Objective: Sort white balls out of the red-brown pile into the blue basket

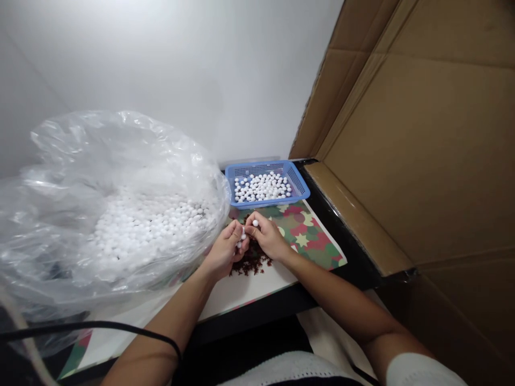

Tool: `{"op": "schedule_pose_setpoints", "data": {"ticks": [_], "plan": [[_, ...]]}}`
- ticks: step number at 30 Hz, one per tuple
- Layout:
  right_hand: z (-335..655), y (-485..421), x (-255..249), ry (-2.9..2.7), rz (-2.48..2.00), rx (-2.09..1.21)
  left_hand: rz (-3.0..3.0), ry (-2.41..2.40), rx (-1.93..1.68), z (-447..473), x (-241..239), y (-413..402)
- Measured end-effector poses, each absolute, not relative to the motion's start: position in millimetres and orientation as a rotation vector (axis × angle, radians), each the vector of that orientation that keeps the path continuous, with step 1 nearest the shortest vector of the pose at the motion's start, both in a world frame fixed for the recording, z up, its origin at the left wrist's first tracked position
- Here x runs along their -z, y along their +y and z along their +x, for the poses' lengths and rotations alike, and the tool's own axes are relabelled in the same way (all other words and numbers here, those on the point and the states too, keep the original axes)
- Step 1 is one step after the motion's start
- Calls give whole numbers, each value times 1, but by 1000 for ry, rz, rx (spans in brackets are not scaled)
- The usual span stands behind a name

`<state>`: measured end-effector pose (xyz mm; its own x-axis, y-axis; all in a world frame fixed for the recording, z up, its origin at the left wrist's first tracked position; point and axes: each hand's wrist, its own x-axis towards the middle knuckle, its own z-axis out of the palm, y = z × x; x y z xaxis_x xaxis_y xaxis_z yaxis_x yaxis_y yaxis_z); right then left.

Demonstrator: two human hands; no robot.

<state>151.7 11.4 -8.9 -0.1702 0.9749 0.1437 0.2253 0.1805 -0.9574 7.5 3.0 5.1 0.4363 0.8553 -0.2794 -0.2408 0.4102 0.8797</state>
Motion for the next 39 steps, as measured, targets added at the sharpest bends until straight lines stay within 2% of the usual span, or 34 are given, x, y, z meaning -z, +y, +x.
{"op": "schedule_pose_setpoints", "data": {"ticks": [4, 9, 12, 17, 21, 23, 29, 34, 39], "plan": [[150, 11, 4, -1638, -1163, -924, 849, 828, -796, 6, -4, 4], [151, 11, 0, -1733, -992, -892, 758, 824, -806, 4, -7, 5], [163, 25, -6, -1666, -1092, -847, 687, 816, -848, 2, -7, 7], [203, 76, -21, -1700, -1395, -380, 586, 822, -887, -2, -3, 12], [220, 86, -25, -1900, -1399, -300, 567, 855, -886, -3, -5, 15], [218, 73, -22, -1937, -1329, -335, 603, 853, -881, -3, -6, 15], [211, 31, 1, -2124, -1395, -864, 687, 841, -900, -4, -2, 14], [210, 28, 13, -2194, -1366, -937, 753, 883, -855, -4, -3, 14], [201, 29, 16, -2252, -1270, -857, 846, 941, -813, -3, -5, 13]]}}
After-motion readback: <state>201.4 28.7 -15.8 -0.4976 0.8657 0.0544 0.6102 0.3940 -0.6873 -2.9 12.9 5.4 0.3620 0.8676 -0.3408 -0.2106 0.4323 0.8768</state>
